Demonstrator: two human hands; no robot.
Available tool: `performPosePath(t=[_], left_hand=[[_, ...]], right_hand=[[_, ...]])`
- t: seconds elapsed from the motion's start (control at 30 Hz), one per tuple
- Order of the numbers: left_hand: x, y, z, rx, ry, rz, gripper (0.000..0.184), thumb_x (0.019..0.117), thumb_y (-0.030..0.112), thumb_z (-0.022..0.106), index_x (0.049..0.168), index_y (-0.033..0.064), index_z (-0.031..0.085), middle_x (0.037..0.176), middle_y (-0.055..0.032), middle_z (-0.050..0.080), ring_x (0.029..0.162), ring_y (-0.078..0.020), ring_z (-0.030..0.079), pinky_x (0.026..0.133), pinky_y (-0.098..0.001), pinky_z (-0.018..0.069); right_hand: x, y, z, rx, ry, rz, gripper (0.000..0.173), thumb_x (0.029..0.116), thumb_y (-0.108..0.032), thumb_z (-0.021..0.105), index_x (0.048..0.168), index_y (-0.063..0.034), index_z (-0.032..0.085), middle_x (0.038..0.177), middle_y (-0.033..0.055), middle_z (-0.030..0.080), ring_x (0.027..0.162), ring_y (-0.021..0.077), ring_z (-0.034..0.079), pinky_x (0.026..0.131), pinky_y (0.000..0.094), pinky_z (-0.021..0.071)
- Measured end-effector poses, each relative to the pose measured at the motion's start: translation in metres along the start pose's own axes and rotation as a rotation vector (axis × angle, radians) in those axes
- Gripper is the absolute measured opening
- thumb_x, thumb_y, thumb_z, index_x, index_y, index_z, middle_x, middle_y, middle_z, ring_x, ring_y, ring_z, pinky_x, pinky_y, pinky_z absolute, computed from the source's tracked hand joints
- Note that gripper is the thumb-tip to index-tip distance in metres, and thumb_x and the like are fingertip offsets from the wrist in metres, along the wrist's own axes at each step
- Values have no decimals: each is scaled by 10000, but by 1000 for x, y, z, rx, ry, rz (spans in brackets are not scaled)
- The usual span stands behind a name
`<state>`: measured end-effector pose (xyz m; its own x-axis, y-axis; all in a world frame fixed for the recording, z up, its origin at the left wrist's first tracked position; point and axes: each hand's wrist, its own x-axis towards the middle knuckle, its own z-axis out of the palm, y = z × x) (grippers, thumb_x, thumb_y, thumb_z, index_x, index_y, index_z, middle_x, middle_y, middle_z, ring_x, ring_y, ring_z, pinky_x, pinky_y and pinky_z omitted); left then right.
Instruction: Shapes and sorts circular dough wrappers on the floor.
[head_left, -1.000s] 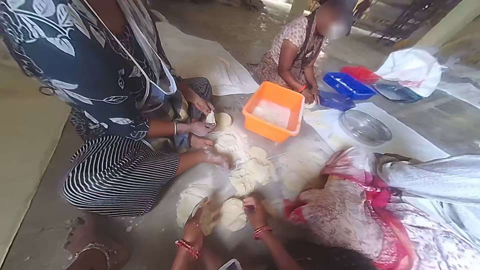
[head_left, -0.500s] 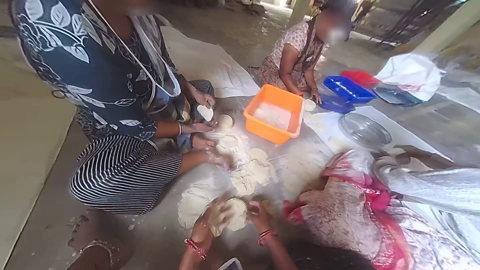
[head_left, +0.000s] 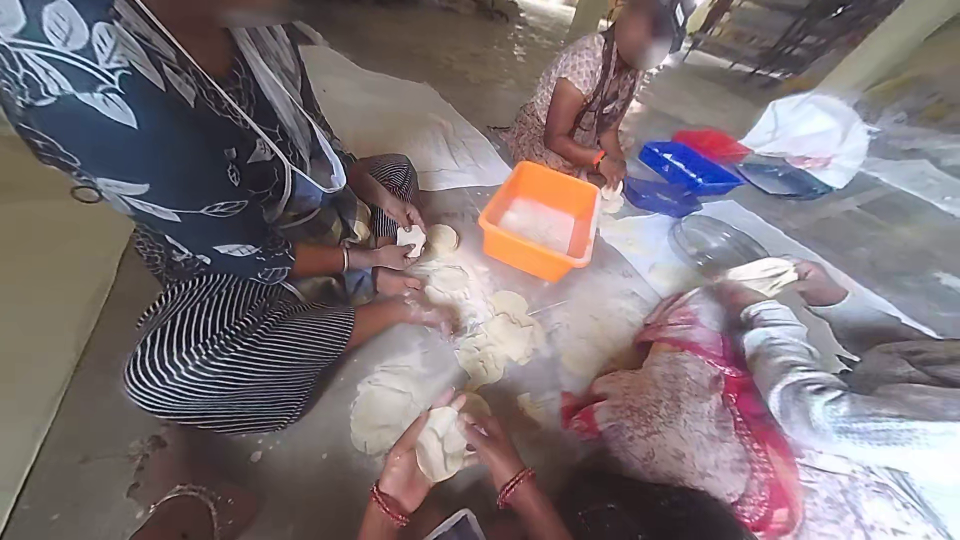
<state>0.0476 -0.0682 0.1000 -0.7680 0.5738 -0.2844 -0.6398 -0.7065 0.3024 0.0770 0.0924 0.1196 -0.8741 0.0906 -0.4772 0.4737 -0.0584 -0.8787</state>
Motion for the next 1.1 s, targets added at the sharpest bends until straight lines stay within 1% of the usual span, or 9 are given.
performPosePath(t=[0.07, 0.13, 0.2, 0.33, 0.53, 0.77, 0.87, 0.97, 1.1], left_hand=[[2, -1, -6, 0, -41, -24, 468, 1072, 288, 356, 1481, 129, 519, 1406, -127, 621, 1187, -326, 665, 856, -534, 605], [4, -2, -10, 149, 79, -5, 452, 1090, 295, 346, 1480, 139, 513, 1333, -141, 655, 1128, -313, 686, 843, -507, 613], [8, -3, -13, 371, 247, 18, 452, 1112, 303, 299, 1503, 143, 462, 1338, -131, 640, 1112, -280, 681, 851, -460, 602], [15, -9, -15, 543, 518, 2, 463, 1115, 307, 331, 1532, 117, 399, 1484, -182, 506, 1152, -366, 634, 848, -556, 557], [11, -4, -4, 659, 594, 53, 431, 1085, 254, 479, 1473, 70, 458, 1392, -230, 552, 1093, -359, 647, 847, -508, 563], [5, 13, -9, 768, 649, 283, 410, 1064, 129, 466, 1440, -34, 460, 1387, -248, 545, 1137, -324, 617, 918, -468, 532], [-3, 41, -19, 610, 836, 478, 400, 1077, 111, 424, 1440, -56, 436, 1425, -249, 513, 1166, -315, 591, 939, -456, 510], [-16, 61, -39, 450, 1010, 592, 403, 1089, 132, 406, 1443, -60, 406, 1409, -259, 507, 1135, -305, 581, 934, -448, 492], [-31, 71, -57, 356, 1071, 627, 415, 1103, 187, 382, 1456, -30, 399, 1414, -231, 500, 1113, -276, 595, 918, -416, 505]], right_hand=[[4, -5, -2, -21, 14, -11, 311, 971, -160, 688, 1191, 58, 653, 1114, 163, 679, 970, 189, 655, 836, 381, 566], [12, 0, -6, -51, 105, -86, 254, 949, -112, 703, 1118, 75, 674, 1050, 162, 697, 948, 174, 657, 875, 355, 553], [23, 8, -14, -140, 204, -93, 285, 956, -120, 704, 1148, 88, 664, 1101, 210, 693, 1017, 248, 662, 932, 408, 535], [46, 30, -31, -353, 217, 25, 444, 944, -117, 713, 1327, 65, 581, 1199, 259, 672, 1093, 347, 672, 991, 499, 529], [47, 22, -25, -514, 206, 12, 398, 953, -93, 691, 1318, 46, 615, 1175, 248, 690, 1065, 342, 688, 974, 494, 541], [33, -1, -16, -969, 269, -43, 561, 888, -205, 754, 1381, 8, 590, 1400, 262, 565, 1337, 408, 523, 1143, 518, 413], [29, -6, 15, -958, 71, -224, 471, 921, -140, 710, 1351, 28, 619, 1381, 266, 593, 1327, 393, 552, 1142, 504, 428], [50, -5, 57, -1002, -320, -406, 308, 941, -36, 643, 1240, -12, 713, 1293, 194, 680, 1290, 326, 597, 1150, 459, 420], [96, 19, 96, -1173, -489, -558, 417, 904, -12, 685, 1318, -68, 682, 1390, 175, 620, 1363, 379, 516, 1142, 552, 401]])
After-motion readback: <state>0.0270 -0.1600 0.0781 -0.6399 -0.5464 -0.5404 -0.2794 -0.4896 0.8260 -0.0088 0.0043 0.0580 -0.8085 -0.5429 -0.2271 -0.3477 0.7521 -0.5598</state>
